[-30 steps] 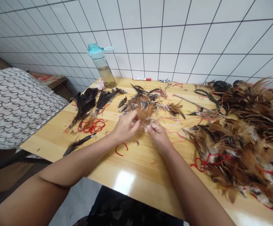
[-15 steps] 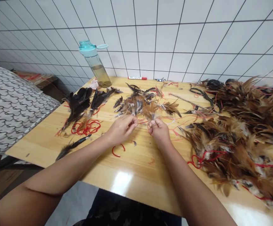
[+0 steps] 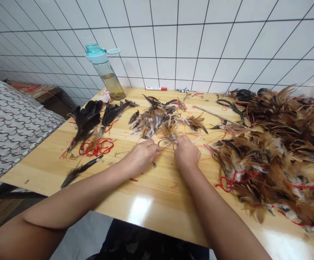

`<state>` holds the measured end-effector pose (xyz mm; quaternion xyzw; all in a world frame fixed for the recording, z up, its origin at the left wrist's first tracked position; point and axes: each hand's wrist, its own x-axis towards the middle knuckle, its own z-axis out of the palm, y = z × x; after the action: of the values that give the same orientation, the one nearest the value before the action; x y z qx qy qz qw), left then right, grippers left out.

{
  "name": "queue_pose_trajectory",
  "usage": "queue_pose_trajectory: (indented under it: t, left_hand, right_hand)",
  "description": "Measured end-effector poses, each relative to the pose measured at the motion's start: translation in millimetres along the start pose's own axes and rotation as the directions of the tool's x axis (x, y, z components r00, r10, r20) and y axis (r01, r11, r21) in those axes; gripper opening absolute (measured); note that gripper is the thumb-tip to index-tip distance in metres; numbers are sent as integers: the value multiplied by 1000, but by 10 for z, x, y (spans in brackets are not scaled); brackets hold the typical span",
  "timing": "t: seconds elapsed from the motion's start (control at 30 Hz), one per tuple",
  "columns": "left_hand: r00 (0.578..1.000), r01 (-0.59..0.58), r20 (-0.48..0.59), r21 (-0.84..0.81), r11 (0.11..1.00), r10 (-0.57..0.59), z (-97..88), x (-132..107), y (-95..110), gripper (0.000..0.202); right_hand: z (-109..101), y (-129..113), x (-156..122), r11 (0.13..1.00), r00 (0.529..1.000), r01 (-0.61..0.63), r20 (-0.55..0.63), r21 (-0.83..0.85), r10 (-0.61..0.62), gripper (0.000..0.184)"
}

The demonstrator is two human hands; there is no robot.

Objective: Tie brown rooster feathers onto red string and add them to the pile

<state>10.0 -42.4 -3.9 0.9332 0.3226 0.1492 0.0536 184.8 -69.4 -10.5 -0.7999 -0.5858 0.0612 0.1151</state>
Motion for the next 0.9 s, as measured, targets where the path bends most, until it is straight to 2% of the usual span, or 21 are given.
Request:
queue_pose_trajectory:
  t: [0.1, 0.17, 0.23, 0.33, 0.4, 0.47, 0.6, 0.7, 0.8, 0.9]
  left_hand:
    - [986, -149, -76, 21, 989, 150, -13, 22, 61, 22]
    - [952, -254, -165, 39, 966, 257, -50, 52, 74, 25]
    - [922, -307, -230, 60, 950, 313, -102, 85, 36, 25]
    - [915, -279, -288, 47, 959, 281, -184, 125, -128, 25]
    - [929, -245, -294, -26, 969, 227, -213, 139, -278, 27]
    - [941, -234, -280, -140, 962, 189, -202, 148, -428, 27]
    - [955, -247, -249, -359, 900, 163, -60, 162, -625, 24]
    - [963, -251, -212, -488, 836, 166, 59, 163, -632, 22]
    - [965, -259, -171, -525, 811, 198, 113, 147, -517, 18]
    - [971, -229, -164, -406, 885, 176, 110, 114, -313, 19]
  right_hand:
    - [-15, -35, -30, 985, 994, 111, 20, -136, -109, 26]
    - [-21, -59, -58, 952, 970, 241, 50, -189, -236, 23]
    - [-35, -84, -95, 911, 935, 356, 78, -211, -347, 21]
    - [-70, -114, -160, 833, 860, 510, 110, -215, -498, 23]
    - [-91, -125, -204, 771, 793, 609, 125, -184, -596, 24]
    - [-95, -132, -239, 748, 757, 654, 104, -117, -645, 26]
    - [-53, -135, -256, 761, 770, 626, 15, 171, -638, 30]
    - [-9, -116, -202, 692, 780, 593, -81, 412, -621, 23]
    - [30, -68, -117, 685, 847, 513, -176, 518, -501, 23]
    - [54, -20, -63, 782, 920, 391, -219, 484, -324, 24]
